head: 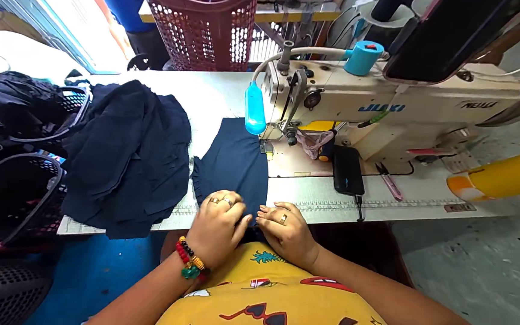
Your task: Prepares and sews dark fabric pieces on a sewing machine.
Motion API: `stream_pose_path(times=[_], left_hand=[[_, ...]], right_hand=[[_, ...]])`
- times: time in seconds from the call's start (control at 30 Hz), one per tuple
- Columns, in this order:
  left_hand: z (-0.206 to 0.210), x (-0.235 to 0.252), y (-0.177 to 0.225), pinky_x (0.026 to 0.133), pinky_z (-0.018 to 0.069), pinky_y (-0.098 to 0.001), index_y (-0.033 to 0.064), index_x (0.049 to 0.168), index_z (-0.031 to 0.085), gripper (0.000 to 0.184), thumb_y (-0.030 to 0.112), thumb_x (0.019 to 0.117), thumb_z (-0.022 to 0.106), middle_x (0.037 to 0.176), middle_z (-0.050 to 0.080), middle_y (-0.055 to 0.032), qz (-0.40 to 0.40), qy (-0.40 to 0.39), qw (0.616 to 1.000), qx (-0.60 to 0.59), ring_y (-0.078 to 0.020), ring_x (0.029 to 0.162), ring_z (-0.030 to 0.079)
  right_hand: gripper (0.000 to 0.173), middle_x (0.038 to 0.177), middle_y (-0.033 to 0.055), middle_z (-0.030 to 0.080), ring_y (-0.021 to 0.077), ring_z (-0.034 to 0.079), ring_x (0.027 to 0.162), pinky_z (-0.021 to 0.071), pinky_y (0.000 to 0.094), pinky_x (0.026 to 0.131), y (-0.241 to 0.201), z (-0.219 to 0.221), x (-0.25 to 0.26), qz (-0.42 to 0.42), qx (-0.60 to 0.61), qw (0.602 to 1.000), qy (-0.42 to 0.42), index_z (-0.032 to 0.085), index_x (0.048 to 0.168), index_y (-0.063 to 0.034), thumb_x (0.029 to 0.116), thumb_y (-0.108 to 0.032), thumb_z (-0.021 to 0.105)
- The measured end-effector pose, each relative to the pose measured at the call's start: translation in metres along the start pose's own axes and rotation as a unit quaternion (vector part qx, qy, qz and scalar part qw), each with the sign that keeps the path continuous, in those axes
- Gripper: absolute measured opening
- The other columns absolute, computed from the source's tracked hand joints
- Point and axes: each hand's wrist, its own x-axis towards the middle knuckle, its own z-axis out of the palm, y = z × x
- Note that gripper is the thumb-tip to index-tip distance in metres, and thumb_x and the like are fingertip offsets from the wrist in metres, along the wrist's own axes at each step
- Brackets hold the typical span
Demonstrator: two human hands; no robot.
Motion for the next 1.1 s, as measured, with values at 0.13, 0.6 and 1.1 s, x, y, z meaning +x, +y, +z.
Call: stream_pose_path(times=[0.13,0.6,1.1], left_hand=[[0.029,0.015,0.001,0.106,0.0488,-0.0425,0.007,0.113,0.075,0.027,0.022,0.1006,0.055,0.122,0.072,-0.0114,-0.046,0.01,0.993,-0.104,-0.0288,0.122,0.064],[0.038,0.006,-0.009,0.118,0.0318,-0.0619,0.0186,0.131,0.07,0.046,0.048,0.0996,0.052,0.144,0.062,-0.0095,-0.043,-0.023,0.999,-0.023,-0.0334,0.141,0.051],[0.032,0.02,-0.011,0.119,0.0277,-0.0638,0.0187,0.133,0.069,0.047,0.047,0.0986,0.055,0.146,0.06,-0.0102,-0.075,-0.054,0.995,-0.029,-0.0336,0.142,0.049]], right_hand=[[0.025,0.108,0.0014,0.078,0.0173,0.07,0.114,0.0464,0.0443,0.106,0.002,-0.005,-0.005,-0.023,-0.017,0.999,-0.022,0.079,0.103,-0.0161,0.0996,-0.023,0.056],[0.025,0.105,-0.0011,0.078,0.0143,0.069,0.114,0.0442,0.0403,0.106,0.011,-0.007,-0.002,-0.065,-0.015,0.998,-0.017,0.079,0.099,-0.0171,0.1011,-0.026,0.055],[0.027,0.107,-0.0001,0.078,0.0153,0.069,0.115,0.0458,0.0423,0.107,0.019,-0.007,0.011,-0.049,0.007,0.998,-0.045,0.079,0.1,-0.0155,0.1003,-0.027,0.055]])
